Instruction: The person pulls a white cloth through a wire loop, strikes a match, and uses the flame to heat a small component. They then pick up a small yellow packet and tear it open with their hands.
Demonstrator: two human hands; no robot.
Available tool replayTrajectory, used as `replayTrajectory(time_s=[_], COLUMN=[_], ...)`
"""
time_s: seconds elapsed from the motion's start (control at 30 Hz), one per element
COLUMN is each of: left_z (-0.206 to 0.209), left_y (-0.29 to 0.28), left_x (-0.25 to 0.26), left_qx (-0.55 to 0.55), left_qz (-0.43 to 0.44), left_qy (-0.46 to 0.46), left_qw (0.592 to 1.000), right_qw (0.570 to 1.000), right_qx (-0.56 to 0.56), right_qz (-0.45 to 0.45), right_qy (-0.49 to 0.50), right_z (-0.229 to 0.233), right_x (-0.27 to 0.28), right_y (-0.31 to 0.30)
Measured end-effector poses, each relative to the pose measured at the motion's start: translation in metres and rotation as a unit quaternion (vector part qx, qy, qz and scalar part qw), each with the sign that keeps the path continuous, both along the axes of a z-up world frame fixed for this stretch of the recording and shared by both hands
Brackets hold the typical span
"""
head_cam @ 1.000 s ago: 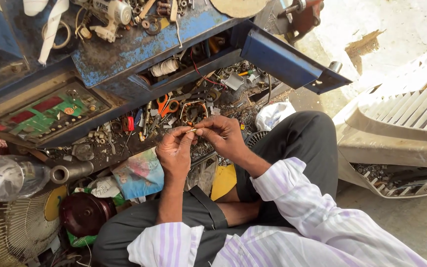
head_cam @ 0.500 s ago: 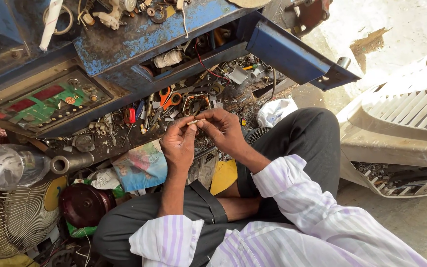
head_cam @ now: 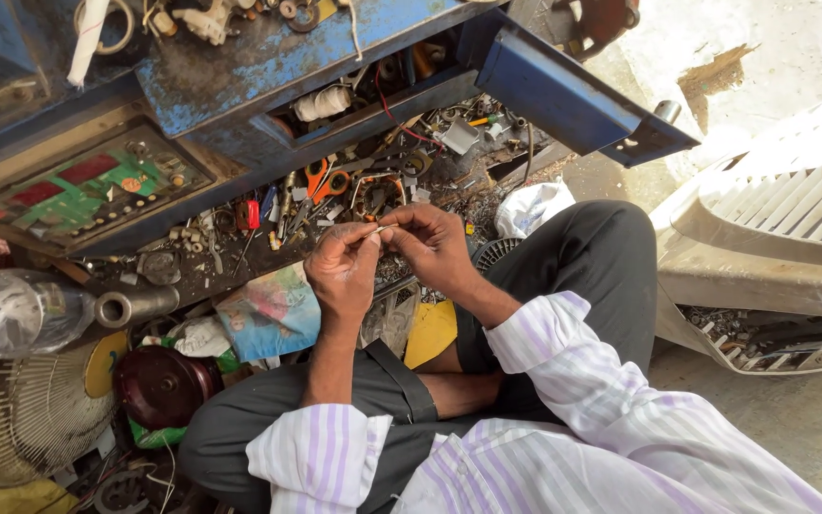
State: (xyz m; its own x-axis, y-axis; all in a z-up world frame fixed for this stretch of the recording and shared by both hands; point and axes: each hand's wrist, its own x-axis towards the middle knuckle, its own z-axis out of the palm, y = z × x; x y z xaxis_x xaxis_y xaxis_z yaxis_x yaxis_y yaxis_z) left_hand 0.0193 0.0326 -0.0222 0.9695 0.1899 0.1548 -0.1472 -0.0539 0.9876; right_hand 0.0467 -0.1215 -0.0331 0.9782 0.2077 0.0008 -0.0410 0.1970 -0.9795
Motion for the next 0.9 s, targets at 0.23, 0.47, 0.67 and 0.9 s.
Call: replayTrajectory(time_s=[0.23,0.47,0.67,0.9], left_z=[-0.035,-0.026,0.000,0.000], left_y=[0.012,0.012,0.015,0.014], left_x=[0.007,0.006,0.005,0.003], left_qx=[-0.141,-0.109,-0.037,-0.017], left_qz=[-0.032,-0.038,-0.013,-0.006], left_qy=[0.072,0.067,0.009,-0.035], left_qw=[0.987,0.991,0.999,0.999], right_qw=[0.996,0.999,0.998,0.995], right_qx=[0.057,0.007,0.049,0.000], right_qz=[0.010,0.022,0.032,0.013], right_qy=[0.060,-0.030,-0.038,-0.095], right_z=[-0.002,-0.004,0.007,0.011], right_x=[0.006,0.011,0.013,0.011], right_y=[-0.003,-0.011,-0.015,-0.018])
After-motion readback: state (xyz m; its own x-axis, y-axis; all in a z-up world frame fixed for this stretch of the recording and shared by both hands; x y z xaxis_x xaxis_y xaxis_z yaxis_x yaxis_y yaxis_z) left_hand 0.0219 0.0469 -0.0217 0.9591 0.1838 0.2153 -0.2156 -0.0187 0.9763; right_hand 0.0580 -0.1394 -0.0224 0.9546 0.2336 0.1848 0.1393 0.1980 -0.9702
